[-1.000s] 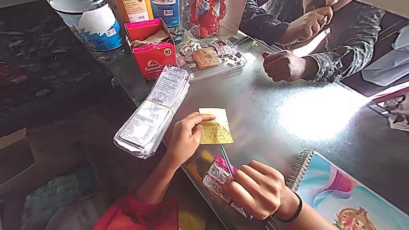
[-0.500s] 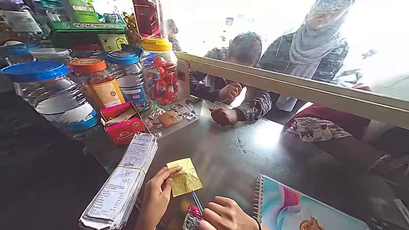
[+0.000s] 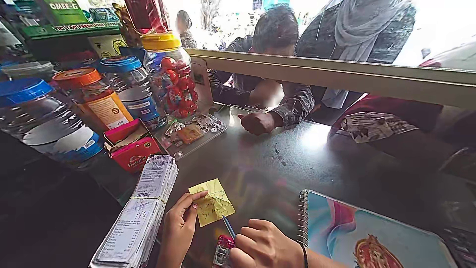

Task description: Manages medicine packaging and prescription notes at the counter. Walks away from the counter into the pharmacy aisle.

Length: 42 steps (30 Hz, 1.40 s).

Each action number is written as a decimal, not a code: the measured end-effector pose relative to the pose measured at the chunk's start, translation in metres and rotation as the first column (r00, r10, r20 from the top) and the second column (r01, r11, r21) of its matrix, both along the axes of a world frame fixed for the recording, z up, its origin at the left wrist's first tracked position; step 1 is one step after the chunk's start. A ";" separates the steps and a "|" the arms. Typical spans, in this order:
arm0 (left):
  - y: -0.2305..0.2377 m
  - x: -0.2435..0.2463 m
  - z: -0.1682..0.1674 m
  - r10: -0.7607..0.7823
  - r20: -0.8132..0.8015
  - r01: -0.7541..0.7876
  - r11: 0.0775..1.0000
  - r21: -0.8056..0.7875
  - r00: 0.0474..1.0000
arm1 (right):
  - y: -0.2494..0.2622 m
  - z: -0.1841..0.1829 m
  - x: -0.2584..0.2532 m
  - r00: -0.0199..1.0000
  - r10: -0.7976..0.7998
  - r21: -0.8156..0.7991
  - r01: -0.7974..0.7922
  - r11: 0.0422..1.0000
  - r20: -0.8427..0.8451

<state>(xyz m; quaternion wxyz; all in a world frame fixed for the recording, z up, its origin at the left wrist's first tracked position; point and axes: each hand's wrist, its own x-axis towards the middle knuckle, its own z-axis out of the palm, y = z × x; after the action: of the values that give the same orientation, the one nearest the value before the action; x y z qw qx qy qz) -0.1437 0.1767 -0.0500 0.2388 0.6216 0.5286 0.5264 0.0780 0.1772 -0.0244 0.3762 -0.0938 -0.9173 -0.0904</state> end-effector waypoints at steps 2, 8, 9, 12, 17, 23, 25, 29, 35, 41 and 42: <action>0.001 0.000 -0.001 0.000 -0.002 0.000 1.000 0.001 1.000 | 0.000 0.001 0.001 1.000 0.003 0.000 -0.003 1.000 0.009; 0.000 -0.001 0.001 -0.003 -0.006 0.003 1.000 -0.015 1.000 | 0.000 0.000 0.000 1.000 -0.001 -0.013 0.001 1.000 0.007; 0.000 0.000 0.002 -0.010 -0.007 0.010 1.000 -0.020 1.000 | -0.001 0.001 0.001 1.000 0.005 -0.022 -0.005 1.000 0.008; -0.002 -0.001 0.005 -0.034 -0.015 0.033 0.998 -0.048 0.999 | 0.000 0.001 0.000 1.000 0.008 -0.034 -0.007 0.999 0.005; -0.001 0.000 0.009 -0.076 -0.056 0.072 0.994 -0.079 0.996 | 0.003 0.001 -0.004 0.982 -0.181 -0.013 0.180 0.983 -0.047; -0.001 0.005 0.007 -0.119 -0.289 0.125 0.992 0.002 0.950 | 0.016 -0.007 -0.006 0.927 -0.375 -0.164 0.370 0.914 0.002; -0.001 0.007 0.008 -0.145 -0.331 0.153 0.988 0.000 0.932 | 0.018 -0.009 -0.005 0.934 -0.350 -0.217 0.357 0.909 0.071; 0.004 0.013 0.004 -0.042 -0.362 0.079 0.993 0.088 0.931 | 0.015 -0.004 -0.004 0.922 -0.359 -0.357 0.387 0.850 0.146; -0.002 0.013 0.004 0.110 -0.301 -0.046 0.976 0.211 0.947 | 0.018 0.026 0.007 0.906 -0.416 -0.531 0.390 0.752 0.076; -0.004 0.013 0.011 -0.002 -0.247 0.011 0.999 0.035 0.969 | 0.027 0.039 0.008 0.892 -0.370 -0.489 0.452 0.746 0.260; -0.004 0.013 0.011 -0.022 -0.252 0.029 0.999 0.022 0.967 | 0.028 0.038 0.004 0.891 -0.344 -0.497 0.451 0.742 0.295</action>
<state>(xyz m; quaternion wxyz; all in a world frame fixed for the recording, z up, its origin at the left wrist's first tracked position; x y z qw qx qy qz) -0.1305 0.1730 -0.0392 0.1684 0.6932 0.5399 0.4468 0.0824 0.2055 0.0136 0.2181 -0.3839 -0.8926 0.0916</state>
